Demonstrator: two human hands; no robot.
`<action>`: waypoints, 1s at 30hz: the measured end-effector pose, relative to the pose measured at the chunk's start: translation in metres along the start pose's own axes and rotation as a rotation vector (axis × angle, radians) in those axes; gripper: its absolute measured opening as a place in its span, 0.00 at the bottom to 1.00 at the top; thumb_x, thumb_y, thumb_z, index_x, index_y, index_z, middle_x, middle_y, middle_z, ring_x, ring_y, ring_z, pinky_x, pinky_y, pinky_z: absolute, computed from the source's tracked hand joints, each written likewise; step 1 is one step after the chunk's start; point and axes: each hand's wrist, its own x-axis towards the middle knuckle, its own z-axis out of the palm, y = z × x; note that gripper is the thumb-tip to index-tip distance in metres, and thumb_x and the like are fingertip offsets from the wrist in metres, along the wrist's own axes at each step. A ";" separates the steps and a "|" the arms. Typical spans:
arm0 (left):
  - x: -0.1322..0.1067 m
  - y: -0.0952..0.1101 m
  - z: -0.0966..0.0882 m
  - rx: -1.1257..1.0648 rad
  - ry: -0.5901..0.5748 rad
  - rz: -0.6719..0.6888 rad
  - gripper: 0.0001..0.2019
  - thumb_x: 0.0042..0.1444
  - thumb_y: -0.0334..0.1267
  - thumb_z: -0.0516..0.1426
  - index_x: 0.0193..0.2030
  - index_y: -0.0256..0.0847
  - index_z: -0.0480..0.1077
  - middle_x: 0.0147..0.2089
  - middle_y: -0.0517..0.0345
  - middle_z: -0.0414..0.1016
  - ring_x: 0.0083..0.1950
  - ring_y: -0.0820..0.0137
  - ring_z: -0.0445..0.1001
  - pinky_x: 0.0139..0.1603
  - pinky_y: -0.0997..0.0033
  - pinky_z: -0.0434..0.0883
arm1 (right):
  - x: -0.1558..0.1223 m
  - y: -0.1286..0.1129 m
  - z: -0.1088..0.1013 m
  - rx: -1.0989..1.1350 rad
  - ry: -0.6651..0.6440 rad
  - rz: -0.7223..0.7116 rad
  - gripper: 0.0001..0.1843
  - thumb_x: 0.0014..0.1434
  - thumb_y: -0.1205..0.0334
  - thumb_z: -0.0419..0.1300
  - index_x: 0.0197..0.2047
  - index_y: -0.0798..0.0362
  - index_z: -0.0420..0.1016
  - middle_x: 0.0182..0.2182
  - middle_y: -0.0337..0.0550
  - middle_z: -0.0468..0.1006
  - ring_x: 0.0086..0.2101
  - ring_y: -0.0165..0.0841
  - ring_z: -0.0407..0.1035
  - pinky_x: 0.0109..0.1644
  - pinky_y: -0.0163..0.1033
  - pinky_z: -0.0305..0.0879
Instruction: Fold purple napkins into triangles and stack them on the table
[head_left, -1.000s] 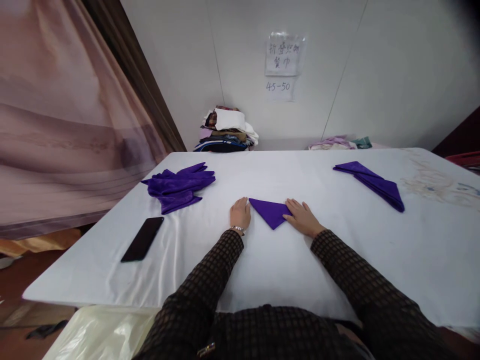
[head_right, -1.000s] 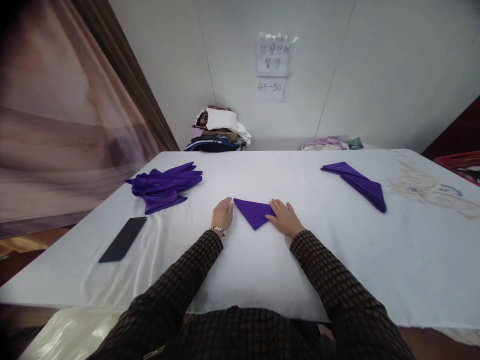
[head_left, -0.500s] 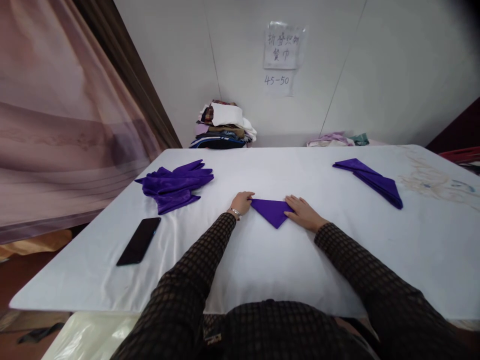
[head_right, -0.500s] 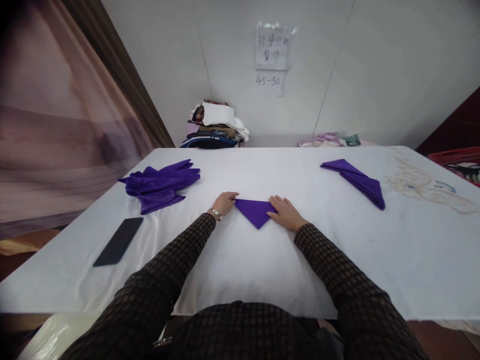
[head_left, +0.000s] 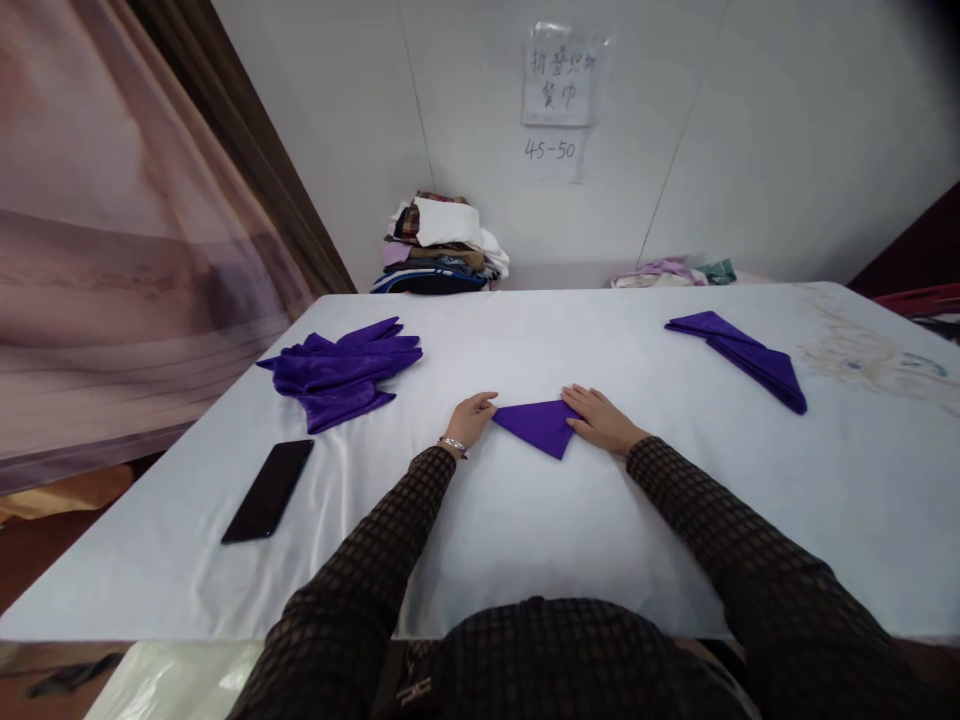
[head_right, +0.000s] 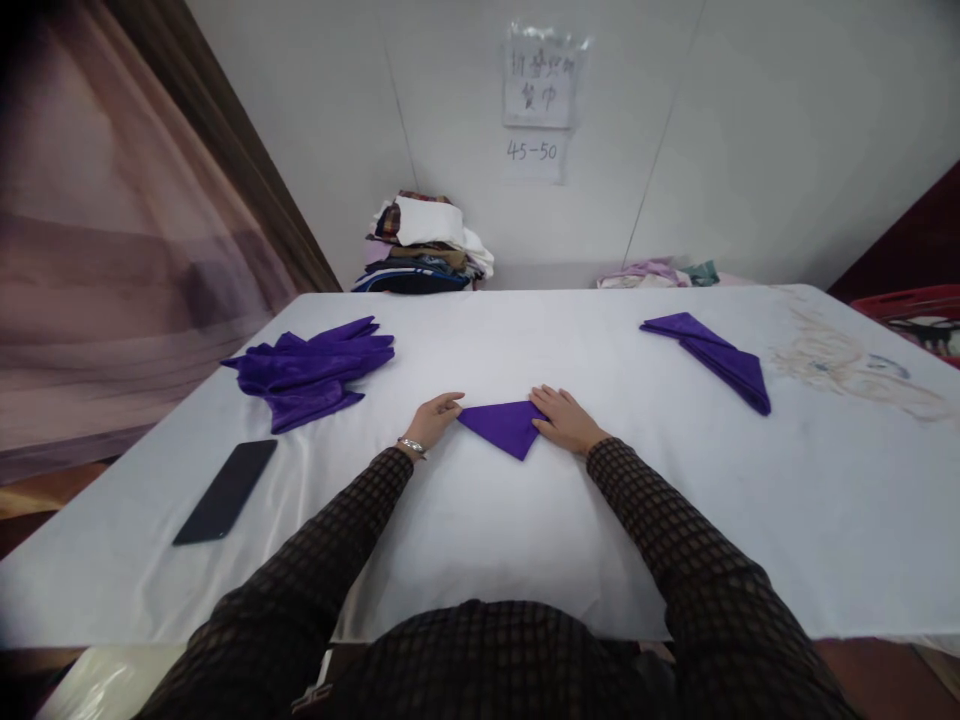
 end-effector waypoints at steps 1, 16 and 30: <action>0.000 0.000 0.000 0.003 -0.003 0.006 0.16 0.56 0.35 0.52 0.50 0.41 0.71 0.38 0.60 0.77 0.40 0.71 0.75 0.46 0.69 0.71 | 0.000 0.000 -0.001 0.002 -0.002 0.000 0.32 0.64 0.50 0.42 0.68 0.54 0.50 0.66 0.47 0.51 0.65 0.39 0.41 0.66 0.51 0.39; -0.021 0.000 -0.014 0.430 0.053 0.178 0.18 0.57 0.29 0.47 0.50 0.44 0.71 0.47 0.52 0.75 0.55 0.62 0.67 0.65 0.53 0.53 | -0.001 -0.007 -0.009 -0.005 -0.045 0.024 0.31 0.64 0.52 0.42 0.68 0.52 0.49 0.67 0.44 0.50 0.65 0.37 0.40 0.67 0.50 0.36; 0.000 0.028 0.017 0.603 -0.299 0.564 0.20 0.62 0.40 0.48 0.61 0.47 0.62 0.65 0.57 0.61 0.69 0.60 0.51 0.68 0.43 0.40 | 0.011 -0.025 -0.002 -0.018 0.032 0.129 0.31 0.65 0.53 0.41 0.67 0.58 0.51 0.66 0.50 0.52 0.65 0.40 0.42 0.66 0.52 0.39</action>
